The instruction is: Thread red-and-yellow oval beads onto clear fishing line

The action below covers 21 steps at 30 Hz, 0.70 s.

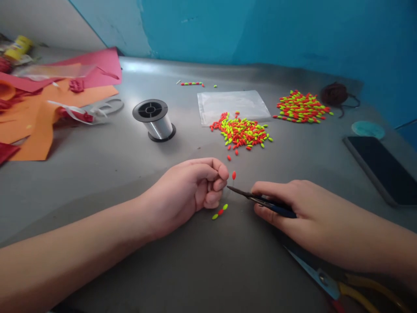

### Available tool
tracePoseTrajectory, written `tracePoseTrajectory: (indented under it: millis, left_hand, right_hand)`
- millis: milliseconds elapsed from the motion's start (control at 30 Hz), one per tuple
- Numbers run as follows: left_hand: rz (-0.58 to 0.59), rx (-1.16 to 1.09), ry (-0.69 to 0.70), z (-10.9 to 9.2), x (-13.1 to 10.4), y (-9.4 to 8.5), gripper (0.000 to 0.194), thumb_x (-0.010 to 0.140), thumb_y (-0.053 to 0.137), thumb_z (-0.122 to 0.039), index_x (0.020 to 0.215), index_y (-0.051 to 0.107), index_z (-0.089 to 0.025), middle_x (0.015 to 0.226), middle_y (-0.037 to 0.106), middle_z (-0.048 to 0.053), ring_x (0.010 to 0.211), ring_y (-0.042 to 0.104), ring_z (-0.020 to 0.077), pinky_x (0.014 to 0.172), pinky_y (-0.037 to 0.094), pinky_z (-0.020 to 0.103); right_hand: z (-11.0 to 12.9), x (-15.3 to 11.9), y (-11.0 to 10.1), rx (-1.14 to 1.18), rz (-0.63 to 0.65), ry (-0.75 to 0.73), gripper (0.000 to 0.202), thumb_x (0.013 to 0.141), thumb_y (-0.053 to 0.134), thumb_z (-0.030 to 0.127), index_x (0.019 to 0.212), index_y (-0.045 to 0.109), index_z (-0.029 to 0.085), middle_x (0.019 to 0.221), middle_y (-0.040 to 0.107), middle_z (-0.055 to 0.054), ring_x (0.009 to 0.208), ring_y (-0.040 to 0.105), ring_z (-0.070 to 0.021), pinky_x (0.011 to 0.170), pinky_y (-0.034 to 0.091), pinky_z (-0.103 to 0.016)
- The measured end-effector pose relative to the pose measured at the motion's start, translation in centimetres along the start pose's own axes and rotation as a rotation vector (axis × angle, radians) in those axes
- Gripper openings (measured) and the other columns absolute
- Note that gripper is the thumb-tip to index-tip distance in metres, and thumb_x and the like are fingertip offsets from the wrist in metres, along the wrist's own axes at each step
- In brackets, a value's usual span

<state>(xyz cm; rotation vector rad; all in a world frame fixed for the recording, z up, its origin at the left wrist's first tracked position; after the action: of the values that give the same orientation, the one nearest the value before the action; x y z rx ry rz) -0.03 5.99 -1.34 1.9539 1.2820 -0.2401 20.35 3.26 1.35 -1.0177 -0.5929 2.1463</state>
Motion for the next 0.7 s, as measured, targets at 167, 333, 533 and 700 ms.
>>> tracePoseTrajectory:
  millis: [167,333,533,700]
  left_hand:
    - [0.006,0.016,0.011,0.05,0.05,0.08,0.013,0.091,0.055,-0.008,0.085,0.064,-0.015,0.069,0.05,0.0,0.055,0.041,0.0099,0.054,0.035,0.022]
    - [0.001,0.028,0.028,0.09,0.01,0.1,0.012,0.095,0.055,-0.009,0.09,0.063,-0.017,0.069,0.05,-0.001,0.054,0.039,0.0096,0.054,0.032,0.022]
    - [-0.002,0.016,0.008,-0.03,0.02,0.08,0.011,0.092,0.056,-0.01,0.087,0.063,-0.016,0.07,0.05,0.0,0.055,0.04,0.01,0.055,0.032,0.023]
    - [0.033,0.031,0.021,0.02,-0.23,0.25,0.009,0.091,0.059,-0.017,0.086,0.066,-0.016,0.071,0.049,0.0,0.057,0.041,0.0103,0.055,0.036,0.023]
  right_hand:
    - [-0.18,0.17,0.03,-0.022,0.013,0.017,0.033,0.11,0.052,0.058,0.102,0.073,0.034,0.08,0.077,0.008,0.066,0.061,-0.0157,0.057,0.04,-0.028]
    - [-0.09,0.27,0.01,0.003,-0.008,0.002,0.032,0.109,0.054,0.055,0.104,0.075,0.031,0.083,0.079,0.004,0.066,0.062,-0.0164,0.058,0.041,-0.028]
    - [0.24,0.1,-0.28,0.03,-0.034,-0.017,0.026,0.105,0.06,0.049,0.101,0.077,0.029,0.077,0.078,0.001,0.063,0.062,-0.0185,0.056,0.04,-0.028]
    - [0.42,-0.04,-0.43,0.038,-0.038,-0.022,0.025,0.104,0.061,0.048,0.1,0.077,0.029,0.079,0.08,0.0,0.064,0.064,-0.0197,0.056,0.041,-0.028]
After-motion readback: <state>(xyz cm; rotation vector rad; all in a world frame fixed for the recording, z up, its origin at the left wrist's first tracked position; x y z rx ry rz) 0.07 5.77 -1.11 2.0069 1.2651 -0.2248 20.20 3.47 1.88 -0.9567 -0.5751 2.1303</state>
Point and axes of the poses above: each hand's wrist, its own x-axis towards the middle knuckle, its own y-axis out of the palm, z = x × y, the point moved 4 cm from there along x, towards the middle knuckle
